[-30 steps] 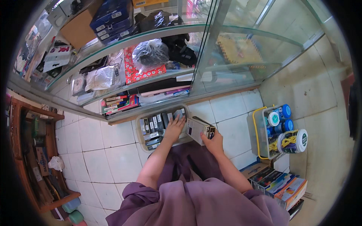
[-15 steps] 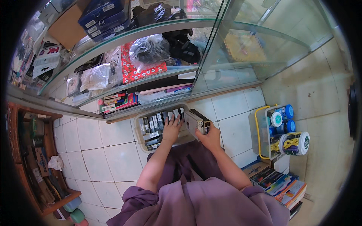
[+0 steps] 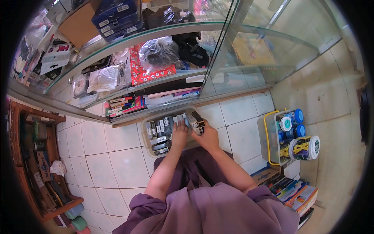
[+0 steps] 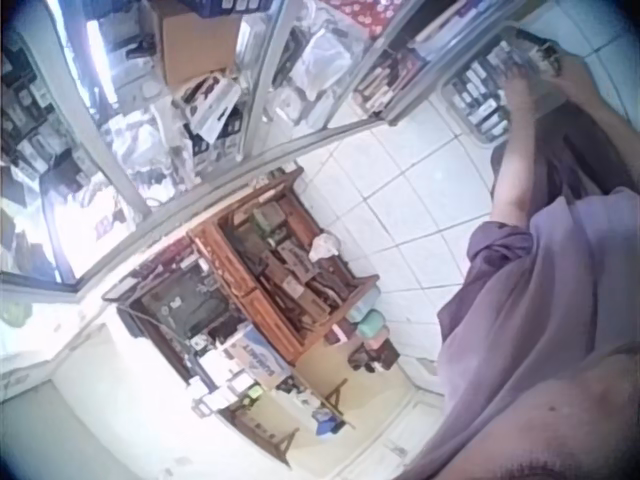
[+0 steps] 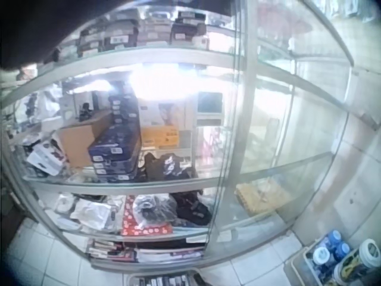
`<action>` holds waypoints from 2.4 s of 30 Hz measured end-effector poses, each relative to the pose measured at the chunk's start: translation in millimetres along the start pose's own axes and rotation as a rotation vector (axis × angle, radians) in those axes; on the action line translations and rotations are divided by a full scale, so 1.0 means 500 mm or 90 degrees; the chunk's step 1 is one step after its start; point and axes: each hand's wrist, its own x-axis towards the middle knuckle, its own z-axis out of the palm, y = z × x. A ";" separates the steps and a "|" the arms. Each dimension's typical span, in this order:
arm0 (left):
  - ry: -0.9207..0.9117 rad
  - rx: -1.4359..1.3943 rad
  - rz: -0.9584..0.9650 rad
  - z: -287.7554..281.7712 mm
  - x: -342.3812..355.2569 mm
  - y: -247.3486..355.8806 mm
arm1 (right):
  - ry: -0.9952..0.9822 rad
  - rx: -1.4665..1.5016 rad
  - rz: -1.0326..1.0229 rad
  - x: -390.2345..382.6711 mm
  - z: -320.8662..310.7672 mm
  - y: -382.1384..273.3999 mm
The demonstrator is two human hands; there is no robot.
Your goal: The person takes boxed accessories from the shelves of a glass display cabinet and arranges them into a plastic bin.
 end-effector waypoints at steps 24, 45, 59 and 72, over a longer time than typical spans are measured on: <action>0.059 -0.267 -0.160 -0.073 0.000 -0.003 | -0.116 -0.173 0.009 0.137 0.142 0.068; 0.132 -0.117 -0.158 -0.057 0.045 0.005 | -0.033 -0.055 0.085 0.163 0.206 0.137; 0.160 0.035 -0.189 0.008 0.059 -0.006 | -0.016 -0.133 0.102 0.170 0.222 0.096; 0.238 -0.232 -0.255 -0.153 -0.072 0.076 | 0.146 0.105 -0.111 0.002 0.174 0.074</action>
